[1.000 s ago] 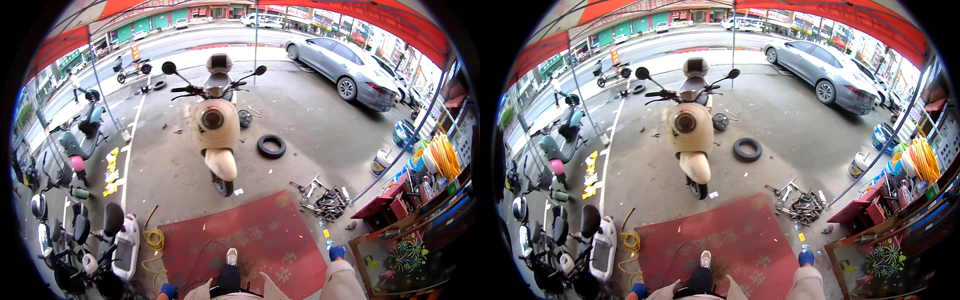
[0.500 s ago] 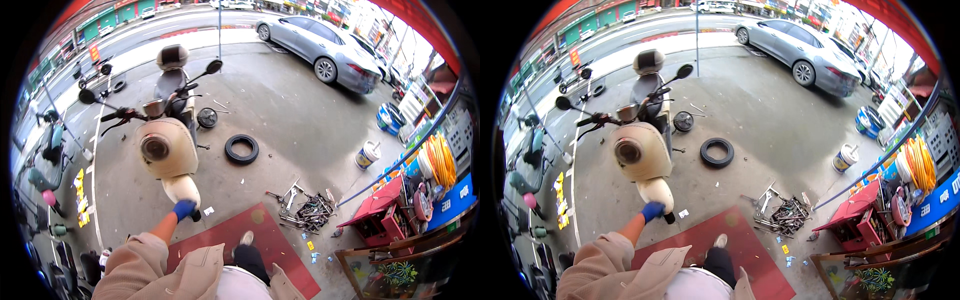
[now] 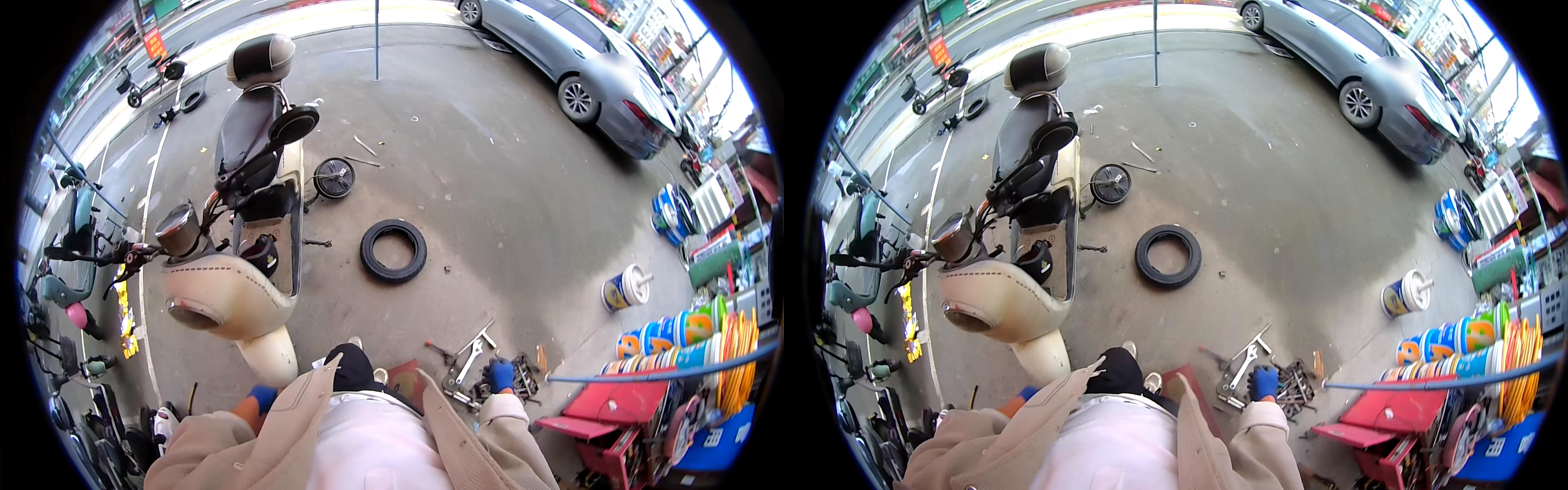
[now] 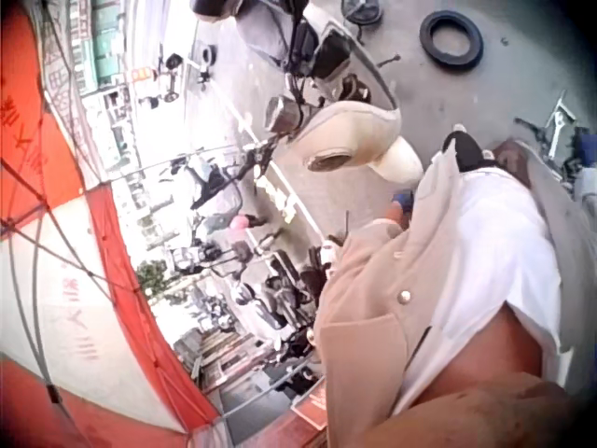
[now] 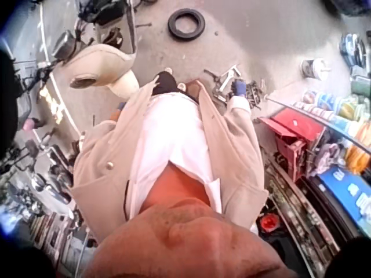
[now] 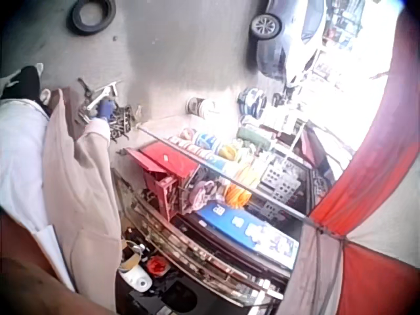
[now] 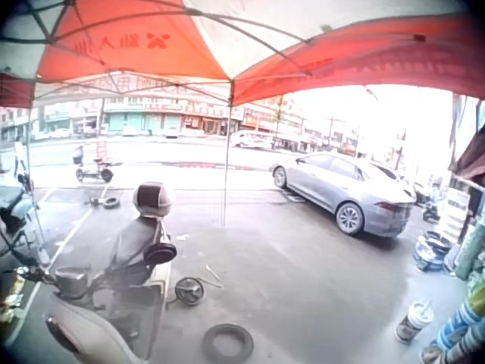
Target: The person uses a power drill with a wire brush to clean a scooter wheel hub, then applies lubricant with a brush. The person picks up a tire and places it onto the hub, preparing for reassembly.
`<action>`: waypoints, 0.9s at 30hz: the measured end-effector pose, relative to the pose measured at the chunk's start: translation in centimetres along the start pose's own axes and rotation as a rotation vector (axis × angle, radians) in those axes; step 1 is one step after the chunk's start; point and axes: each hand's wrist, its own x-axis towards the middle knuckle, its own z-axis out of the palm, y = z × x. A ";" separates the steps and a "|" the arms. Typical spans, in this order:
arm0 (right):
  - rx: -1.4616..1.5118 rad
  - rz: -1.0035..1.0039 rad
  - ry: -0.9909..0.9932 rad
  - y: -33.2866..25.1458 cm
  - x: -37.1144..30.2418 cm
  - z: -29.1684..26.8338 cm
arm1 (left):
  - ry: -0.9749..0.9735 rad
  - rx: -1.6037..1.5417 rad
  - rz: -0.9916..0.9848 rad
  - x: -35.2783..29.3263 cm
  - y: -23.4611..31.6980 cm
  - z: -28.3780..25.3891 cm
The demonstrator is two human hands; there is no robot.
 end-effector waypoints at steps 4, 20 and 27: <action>-0.050 -0.253 0.092 -15.9 6.4 4.6 | -0.299 -0.322 -0.162 3.4 1.1 0.2; -1.517 -0.100 -0.342 -18.6 39.8 -0.1 | 0.865 -1.796 0.017 39.3 1.6 -67.1; -0.930 0.097 -0.493 -53.3 62.3 21.4 | 0.598 -1.689 -1.229 41.2 7.3 -38.1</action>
